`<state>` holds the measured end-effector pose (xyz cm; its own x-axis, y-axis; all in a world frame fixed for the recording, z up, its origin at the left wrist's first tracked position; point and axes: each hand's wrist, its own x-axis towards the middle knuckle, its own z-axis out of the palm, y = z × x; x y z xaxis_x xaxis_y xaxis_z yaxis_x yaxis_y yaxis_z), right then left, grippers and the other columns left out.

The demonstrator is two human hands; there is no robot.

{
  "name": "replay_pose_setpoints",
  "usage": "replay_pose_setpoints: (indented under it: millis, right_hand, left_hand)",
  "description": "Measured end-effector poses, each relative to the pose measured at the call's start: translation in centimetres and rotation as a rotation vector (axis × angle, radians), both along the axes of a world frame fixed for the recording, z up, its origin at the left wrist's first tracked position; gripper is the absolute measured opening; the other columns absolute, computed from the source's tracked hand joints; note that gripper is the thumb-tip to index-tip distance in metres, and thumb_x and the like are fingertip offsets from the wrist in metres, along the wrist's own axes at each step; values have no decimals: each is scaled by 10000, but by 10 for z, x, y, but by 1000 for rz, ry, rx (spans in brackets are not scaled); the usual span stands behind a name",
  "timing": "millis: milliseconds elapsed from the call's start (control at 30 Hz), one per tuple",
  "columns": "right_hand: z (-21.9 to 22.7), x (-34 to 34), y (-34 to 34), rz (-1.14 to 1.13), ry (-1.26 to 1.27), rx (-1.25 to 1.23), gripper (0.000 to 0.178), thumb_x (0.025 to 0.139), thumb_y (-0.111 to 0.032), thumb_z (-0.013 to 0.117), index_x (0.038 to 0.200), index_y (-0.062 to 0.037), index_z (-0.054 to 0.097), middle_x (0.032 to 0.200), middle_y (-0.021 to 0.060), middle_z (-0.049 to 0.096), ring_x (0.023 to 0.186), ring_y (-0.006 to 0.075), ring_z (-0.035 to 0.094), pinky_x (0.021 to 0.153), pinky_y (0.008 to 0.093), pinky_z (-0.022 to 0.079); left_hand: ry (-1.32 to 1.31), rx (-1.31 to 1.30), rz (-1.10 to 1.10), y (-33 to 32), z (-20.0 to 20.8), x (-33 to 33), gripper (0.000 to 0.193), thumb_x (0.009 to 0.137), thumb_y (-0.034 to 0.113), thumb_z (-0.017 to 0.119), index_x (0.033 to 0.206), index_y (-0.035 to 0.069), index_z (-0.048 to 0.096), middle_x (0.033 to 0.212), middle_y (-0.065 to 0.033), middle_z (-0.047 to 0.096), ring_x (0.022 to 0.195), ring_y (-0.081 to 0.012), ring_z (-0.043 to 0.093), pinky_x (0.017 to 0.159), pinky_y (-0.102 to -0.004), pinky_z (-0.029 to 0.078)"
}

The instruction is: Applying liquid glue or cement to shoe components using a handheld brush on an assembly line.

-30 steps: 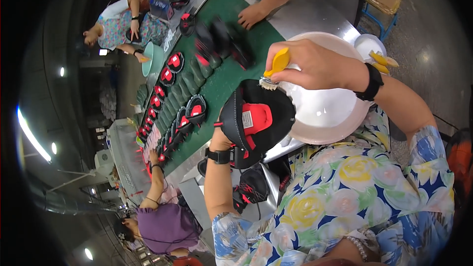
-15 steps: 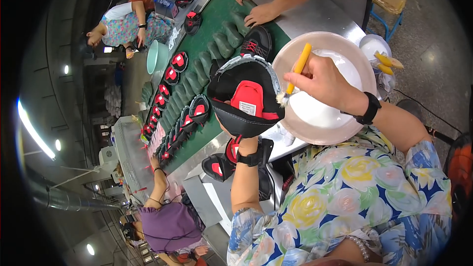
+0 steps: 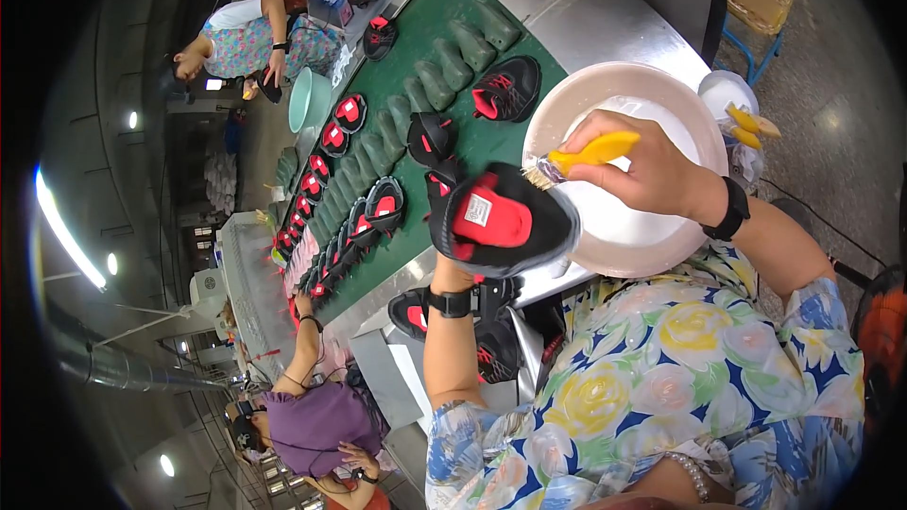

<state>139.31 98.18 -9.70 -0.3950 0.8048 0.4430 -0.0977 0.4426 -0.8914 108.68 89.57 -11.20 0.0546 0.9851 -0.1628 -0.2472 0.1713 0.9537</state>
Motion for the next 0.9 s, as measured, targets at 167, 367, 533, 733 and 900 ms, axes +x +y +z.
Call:
replay_pose_setpoints:
  millis: [167,367,533,733,900]
  right_hand:
    - [5,-11,-4,197,107,500,160,858,-82,710,996,-74,630,1055,89,697,943,267,684,806,371,554]
    - [9,-25,-4,318,57,686,146,807,-86,658,947,-82,615,1057,53,680,961,243,666,853,363,544]
    - [-2,-11,6,305,-158,587,133,800,-69,641,927,-72,604,916,73,637,868,277,646,780,367,537]
    - [-16,-5,13,285,-288,494,121,834,-90,651,940,-55,604,908,84,618,869,293,635,783,390,530]
    - [-3,-6,17,161,-152,606,155,872,-124,646,994,-47,592,923,90,617,906,285,640,831,378,523]
  left_hand:
    - [265,-124,-230,-23,-49,27,448,977,227,585,1386,66,498,1376,-120,564,1234,-245,567,1065,-394,466]
    - [688,234,-454,-24,-28,81,446,970,176,610,1397,125,487,1408,-82,531,1281,-211,527,1099,-372,429]
    - [-769,-712,-57,-23,-16,87,483,965,203,645,1412,136,475,1405,-52,537,1314,-191,500,1119,-360,402]
    - [200,-277,-201,-38,-19,64,565,998,340,567,1477,95,393,1472,-125,494,1330,-256,497,1147,-418,385]
    - [345,-79,-300,-26,-23,58,674,929,327,667,1497,122,367,1478,-84,491,1355,-235,474,1160,-387,351]
